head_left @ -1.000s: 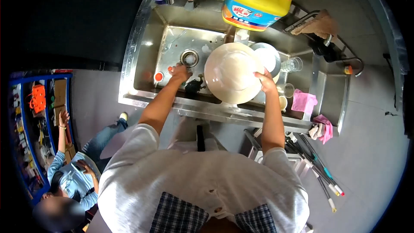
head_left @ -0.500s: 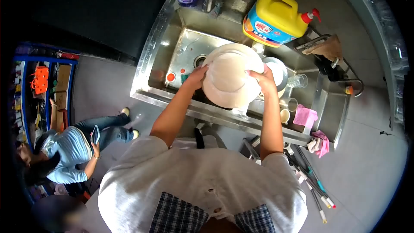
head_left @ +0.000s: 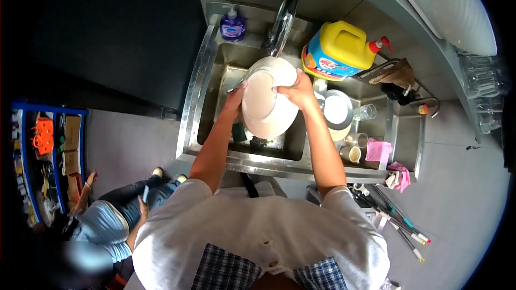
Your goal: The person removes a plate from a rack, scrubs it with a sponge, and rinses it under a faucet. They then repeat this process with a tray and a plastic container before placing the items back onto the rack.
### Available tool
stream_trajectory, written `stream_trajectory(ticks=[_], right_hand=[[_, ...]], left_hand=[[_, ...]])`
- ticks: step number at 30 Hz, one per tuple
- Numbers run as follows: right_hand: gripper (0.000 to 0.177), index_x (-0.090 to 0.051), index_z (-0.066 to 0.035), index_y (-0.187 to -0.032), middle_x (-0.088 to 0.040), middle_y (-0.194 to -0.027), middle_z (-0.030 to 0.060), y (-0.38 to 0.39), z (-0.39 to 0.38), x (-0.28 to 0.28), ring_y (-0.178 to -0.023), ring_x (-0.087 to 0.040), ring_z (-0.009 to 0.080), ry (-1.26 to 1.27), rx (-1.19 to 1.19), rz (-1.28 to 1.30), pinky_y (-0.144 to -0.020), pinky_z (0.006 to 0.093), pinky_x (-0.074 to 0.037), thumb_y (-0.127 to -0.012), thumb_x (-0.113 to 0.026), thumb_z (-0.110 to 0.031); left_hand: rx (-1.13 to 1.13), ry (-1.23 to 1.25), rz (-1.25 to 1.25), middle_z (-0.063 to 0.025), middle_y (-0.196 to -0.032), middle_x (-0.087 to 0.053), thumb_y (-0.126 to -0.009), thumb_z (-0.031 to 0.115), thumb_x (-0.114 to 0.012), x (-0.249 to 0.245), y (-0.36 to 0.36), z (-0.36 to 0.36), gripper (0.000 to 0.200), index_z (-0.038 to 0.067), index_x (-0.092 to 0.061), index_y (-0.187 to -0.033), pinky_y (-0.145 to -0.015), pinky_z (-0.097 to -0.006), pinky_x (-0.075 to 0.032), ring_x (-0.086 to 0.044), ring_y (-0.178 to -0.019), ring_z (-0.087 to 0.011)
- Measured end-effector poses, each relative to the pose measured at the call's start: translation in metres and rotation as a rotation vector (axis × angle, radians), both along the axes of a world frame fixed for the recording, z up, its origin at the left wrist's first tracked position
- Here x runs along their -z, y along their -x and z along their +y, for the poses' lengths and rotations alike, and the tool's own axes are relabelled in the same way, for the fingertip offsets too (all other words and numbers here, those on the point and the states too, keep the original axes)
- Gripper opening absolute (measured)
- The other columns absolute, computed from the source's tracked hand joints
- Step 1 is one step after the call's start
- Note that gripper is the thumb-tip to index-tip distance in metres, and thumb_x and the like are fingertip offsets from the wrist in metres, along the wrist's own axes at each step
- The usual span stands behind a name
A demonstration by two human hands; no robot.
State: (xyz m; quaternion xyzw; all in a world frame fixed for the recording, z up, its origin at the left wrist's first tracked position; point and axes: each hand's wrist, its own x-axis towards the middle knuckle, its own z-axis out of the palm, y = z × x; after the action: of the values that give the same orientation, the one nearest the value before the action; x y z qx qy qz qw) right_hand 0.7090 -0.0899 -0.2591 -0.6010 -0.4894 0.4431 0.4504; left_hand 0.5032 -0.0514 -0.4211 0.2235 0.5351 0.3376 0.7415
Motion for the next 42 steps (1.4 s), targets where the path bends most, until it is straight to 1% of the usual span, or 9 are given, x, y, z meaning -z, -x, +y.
stream_trajectory(ticks=[2,3,10,14,18,23,30,34,42], right_hand=[[0.053,-0.059,0.008,-0.103,-0.067,-0.095,0.0128,-0.009,0.011,0.007,-0.087,-0.064,0.0197,0.046,0.062,-0.206,-0.08,0.0306,-0.05,-0.057,-0.08,-0.006],[0.06,-0.057,0.008,-0.107,-0.066,-0.095,0.014,-0.014,0.016,0.009,-0.088,-0.063,0.0209,0.058,-0.006,-0.039,-0.08,0.031,-0.05,-0.055,-0.082,-0.009],[0.087,-0.038,0.01,-0.132,-0.057,-0.118,0.0191,-0.036,0.034,0.023,-0.107,-0.057,0.0219,0.129,-0.144,0.021,-0.09,0.0294,-0.046,-0.059,-0.08,-0.01],[0.103,-0.022,0.007,-0.143,-0.045,-0.134,0.0213,-0.038,0.069,0.035,-0.124,-0.043,0.0224,-0.122,-0.292,-0.169,-0.099,0.0309,-0.039,-0.06,-0.079,-0.01],[0.102,-0.017,0.004,-0.145,-0.053,-0.124,0.0185,-0.041,0.106,0.048,-0.1,-0.058,0.0195,0.149,-0.405,0.219,-0.085,0.0284,-0.048,-0.064,-0.076,-0.009],[0.087,-0.031,0.006,-0.139,-0.057,-0.116,0.0149,-0.031,0.116,0.064,-0.094,-0.059,0.018,0.207,-0.45,0.147,-0.081,0.0267,-0.048,-0.066,-0.076,-0.009],[0.089,-0.026,0.007,-0.141,-0.059,-0.109,0.0148,-0.027,0.107,0.057,-0.084,-0.061,0.0165,0.031,-0.331,0.165,-0.073,0.0275,-0.05,-0.069,-0.076,-0.009],[0.098,-0.014,0.005,-0.145,-0.057,-0.114,0.0185,-0.034,0.117,0.065,-0.085,-0.062,0.0191,0.161,-0.381,0.231,-0.073,0.0286,-0.052,-0.069,-0.075,-0.007],[0.091,-0.021,0.005,-0.143,-0.062,-0.105,0.0169,-0.029,0.112,0.065,-0.085,-0.063,0.019,0.12,-0.355,0.247,-0.074,0.029,-0.052,-0.069,-0.074,-0.004]], left_hand=[[0.005,-0.002,-0.092,-0.0123,-0.118,-0.06,-0.081,0.049,-0.068,0.018,0.004,0.008,0.064,0.002,-0.055,-0.122,-0.086,-0.0414,-0.048,-0.058,-0.104,-0.0244],[0.037,0.007,-0.172,-0.0112,-0.119,-0.061,-0.082,0.043,-0.07,0.026,0.01,0.012,0.057,0.001,-0.057,-0.12,-0.087,-0.0391,-0.049,-0.058,-0.105,-0.0231],[-0.149,-0.196,-0.298,-0.0089,-0.103,-0.066,-0.085,0.014,-0.068,-0.015,0.034,-0.007,0.031,-0.001,-0.06,-0.111,-0.08,-0.0297,-0.051,-0.063,-0.092,-0.0176],[-0.253,-0.297,-0.206,-0.0094,-0.105,-0.065,-0.086,0.01,-0.066,-0.05,0.039,-0.015,0.03,-0.003,-0.059,-0.112,-0.082,-0.0293,-0.05,-0.062,-0.093,-0.0168],[-0.27,-0.407,-0.136,-0.0091,-0.104,-0.065,-0.087,0.01,-0.066,-0.071,0.046,-0.007,0.031,-0.001,-0.057,-0.114,-0.08,-0.0294,-0.05,-0.062,-0.091,-0.0157],[-0.319,-0.381,-0.024,-0.0082,-0.101,-0.065,-0.087,0.012,-0.066,-0.08,0.057,-0.016,0.029,0.001,-0.056,-0.112,-0.076,-0.0298,-0.051,-0.062,-0.088,-0.0153],[-0.355,-0.384,-0.026,-0.0083,-0.101,-0.065,-0.087,0.015,-0.067,-0.076,0.052,-0.015,0.032,0.002,-0.055,-0.113,-0.076,-0.0303,-0.051,-0.062,-0.086,-0.0157],[-0.338,-0.403,-0.022,-0.0091,-0.102,-0.065,-0.086,0.016,-0.067,-0.083,0.051,-0.015,0.033,0.001,-0.055,-0.113,-0.076,-0.0307,-0.052,-0.063,-0.087,-0.0164],[-0.349,-0.356,0.026,-0.0118,-0.101,-0.065,-0.083,0.016,-0.071,-0.09,0.052,-0.016,0.038,-0.002,-0.057,-0.114,-0.078,-0.0312,-0.05,-0.062,-0.087,-0.0187]])
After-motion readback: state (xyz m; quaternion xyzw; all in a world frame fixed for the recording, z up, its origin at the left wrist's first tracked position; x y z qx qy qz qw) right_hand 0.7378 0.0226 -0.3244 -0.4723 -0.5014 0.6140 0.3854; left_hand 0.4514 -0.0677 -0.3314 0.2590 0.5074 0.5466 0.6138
